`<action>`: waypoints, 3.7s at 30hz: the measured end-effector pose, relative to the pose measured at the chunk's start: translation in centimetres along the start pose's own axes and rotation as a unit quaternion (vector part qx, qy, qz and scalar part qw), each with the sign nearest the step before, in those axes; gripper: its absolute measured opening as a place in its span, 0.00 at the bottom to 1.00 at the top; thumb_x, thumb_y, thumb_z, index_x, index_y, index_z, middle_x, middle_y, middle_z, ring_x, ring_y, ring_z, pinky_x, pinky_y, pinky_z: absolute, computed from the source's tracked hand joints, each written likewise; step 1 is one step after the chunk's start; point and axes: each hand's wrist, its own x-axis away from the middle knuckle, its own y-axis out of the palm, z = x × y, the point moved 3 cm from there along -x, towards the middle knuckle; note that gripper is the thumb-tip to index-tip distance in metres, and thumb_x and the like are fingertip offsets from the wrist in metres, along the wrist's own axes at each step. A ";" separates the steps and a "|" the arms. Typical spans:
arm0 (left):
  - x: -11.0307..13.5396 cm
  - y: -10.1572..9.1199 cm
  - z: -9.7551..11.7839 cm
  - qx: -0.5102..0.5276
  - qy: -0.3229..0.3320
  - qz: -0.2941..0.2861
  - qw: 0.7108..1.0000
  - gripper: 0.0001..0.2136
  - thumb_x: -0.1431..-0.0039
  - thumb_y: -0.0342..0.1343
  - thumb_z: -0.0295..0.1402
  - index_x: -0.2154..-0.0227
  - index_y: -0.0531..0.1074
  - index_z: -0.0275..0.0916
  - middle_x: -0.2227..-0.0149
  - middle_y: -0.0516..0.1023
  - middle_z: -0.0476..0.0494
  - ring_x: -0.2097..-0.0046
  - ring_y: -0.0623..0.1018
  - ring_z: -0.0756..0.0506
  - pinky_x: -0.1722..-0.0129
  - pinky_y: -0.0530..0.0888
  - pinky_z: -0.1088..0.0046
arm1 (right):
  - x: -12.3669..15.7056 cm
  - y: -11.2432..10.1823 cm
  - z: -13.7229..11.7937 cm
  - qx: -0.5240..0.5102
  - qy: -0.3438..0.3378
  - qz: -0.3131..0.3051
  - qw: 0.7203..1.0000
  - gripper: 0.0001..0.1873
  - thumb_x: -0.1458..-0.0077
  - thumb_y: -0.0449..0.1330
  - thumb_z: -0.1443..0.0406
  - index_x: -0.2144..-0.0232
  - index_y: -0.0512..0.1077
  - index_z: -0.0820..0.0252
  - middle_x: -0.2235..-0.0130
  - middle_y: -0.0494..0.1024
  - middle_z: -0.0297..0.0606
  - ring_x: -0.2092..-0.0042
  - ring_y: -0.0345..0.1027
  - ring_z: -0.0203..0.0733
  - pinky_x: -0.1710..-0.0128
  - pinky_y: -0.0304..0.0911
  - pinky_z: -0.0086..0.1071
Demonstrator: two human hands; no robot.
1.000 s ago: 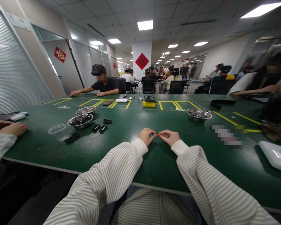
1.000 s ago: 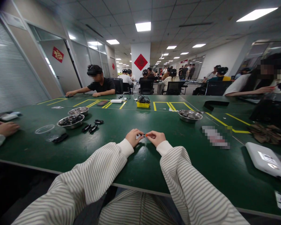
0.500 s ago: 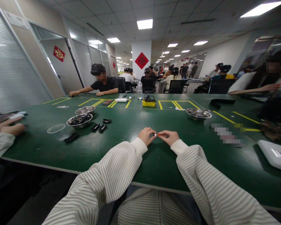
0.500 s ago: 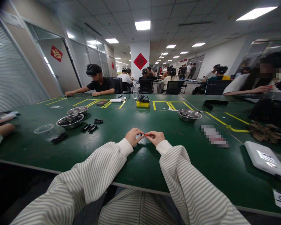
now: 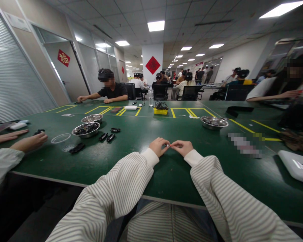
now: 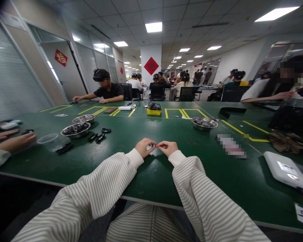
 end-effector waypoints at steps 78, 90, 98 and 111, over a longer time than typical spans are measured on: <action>3.6 -5.9 -15.8 -0.220 -0.429 -0.051 0.874 0.12 0.53 0.48 0.36 0.65 0.67 0.39 0.61 0.64 0.40 0.58 0.62 0.42 0.62 0.62 0.68 | -0.4 0.4 2.0 0.166 -0.054 -0.116 0.978 0.11 0.62 0.55 0.58 0.76 0.72 0.59 0.73 0.71 0.36 0.78 0.59 0.31 0.76 0.59 0.26; 0.5 0.8 -6.9 -0.055 -0.114 -0.125 0.984 0.11 0.53 0.48 0.38 0.69 0.70 0.40 0.70 0.69 0.46 0.65 0.66 0.49 0.64 0.64 0.74 | -0.5 0.4 1.9 0.156 -0.006 -0.131 0.979 0.10 0.63 0.57 0.60 0.76 0.73 0.59 0.79 0.71 0.34 0.80 0.60 0.31 0.79 0.59 0.25; -0.1 2.0 -1.3 -0.034 -0.058 -0.156 0.985 0.13 0.52 0.46 0.41 0.68 0.69 0.41 0.70 0.68 0.47 0.66 0.66 0.49 0.67 0.64 0.74 | -0.5 0.5 1.5 0.119 0.036 -0.127 0.984 0.11 0.62 0.55 0.61 0.74 0.73 0.59 0.78 0.74 0.33 0.77 0.66 0.33 0.75 0.62 0.24; -0.1 1.6 -0.6 -0.027 -0.076 -0.159 0.984 0.11 0.52 0.48 0.38 0.68 0.69 0.39 0.69 0.68 0.46 0.65 0.66 0.48 0.66 0.64 0.74 | -0.3 0.8 1.4 0.121 -0.021 -0.114 0.986 0.11 0.59 0.53 0.63 0.71 0.73 0.59 0.72 0.75 0.36 0.74 0.67 0.34 0.74 0.63 0.25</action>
